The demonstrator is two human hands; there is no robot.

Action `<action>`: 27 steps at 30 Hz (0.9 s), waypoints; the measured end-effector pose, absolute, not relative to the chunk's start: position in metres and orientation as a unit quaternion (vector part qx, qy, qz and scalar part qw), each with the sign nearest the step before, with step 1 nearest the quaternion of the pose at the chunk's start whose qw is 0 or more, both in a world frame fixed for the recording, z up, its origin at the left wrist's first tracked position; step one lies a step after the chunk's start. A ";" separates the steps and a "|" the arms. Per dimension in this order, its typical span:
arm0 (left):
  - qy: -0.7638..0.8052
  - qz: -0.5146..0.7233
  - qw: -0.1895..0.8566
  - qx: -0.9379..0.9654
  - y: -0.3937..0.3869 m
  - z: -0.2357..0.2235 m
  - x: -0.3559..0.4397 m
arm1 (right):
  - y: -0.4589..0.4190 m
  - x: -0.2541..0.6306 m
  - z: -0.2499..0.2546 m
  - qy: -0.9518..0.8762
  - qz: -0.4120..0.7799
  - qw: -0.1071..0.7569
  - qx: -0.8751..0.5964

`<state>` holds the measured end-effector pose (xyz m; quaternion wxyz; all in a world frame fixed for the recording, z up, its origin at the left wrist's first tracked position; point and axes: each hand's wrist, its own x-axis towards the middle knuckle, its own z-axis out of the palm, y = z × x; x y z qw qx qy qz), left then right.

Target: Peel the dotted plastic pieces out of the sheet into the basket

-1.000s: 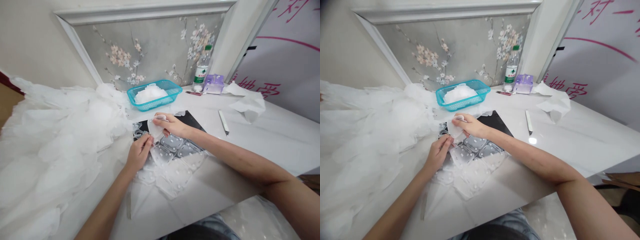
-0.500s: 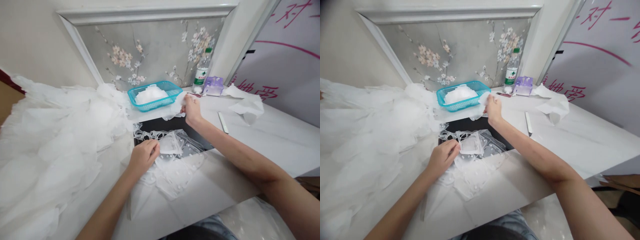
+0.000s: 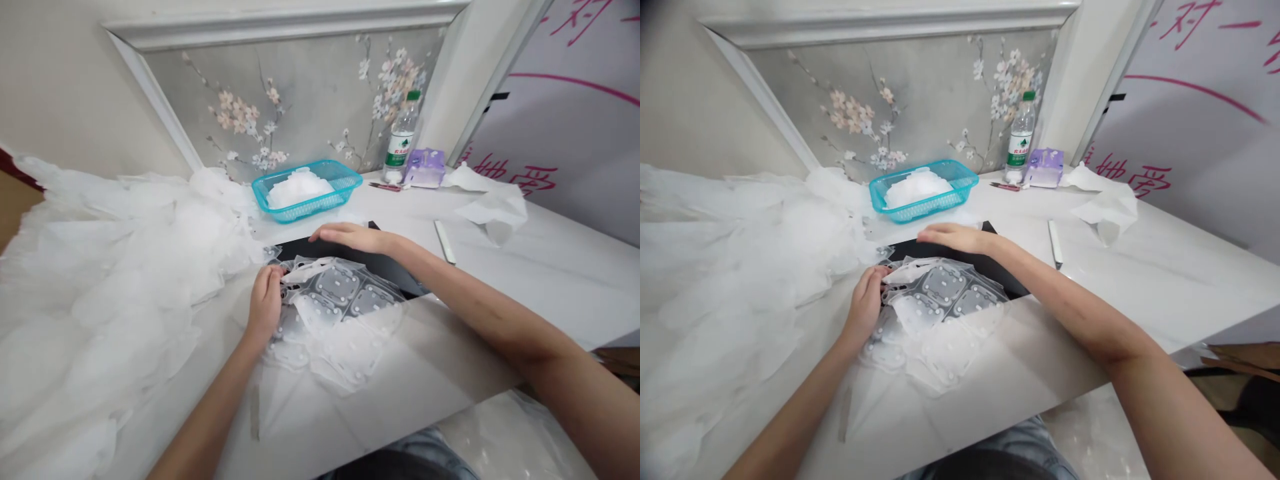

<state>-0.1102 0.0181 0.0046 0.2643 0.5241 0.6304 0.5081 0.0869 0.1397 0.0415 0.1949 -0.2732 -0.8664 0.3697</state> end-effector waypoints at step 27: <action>0.555 0.565 0.511 0.332 0.002 0.023 -0.088 | 0.091 0.055 0.050 -0.803 0.178 0.487 -0.292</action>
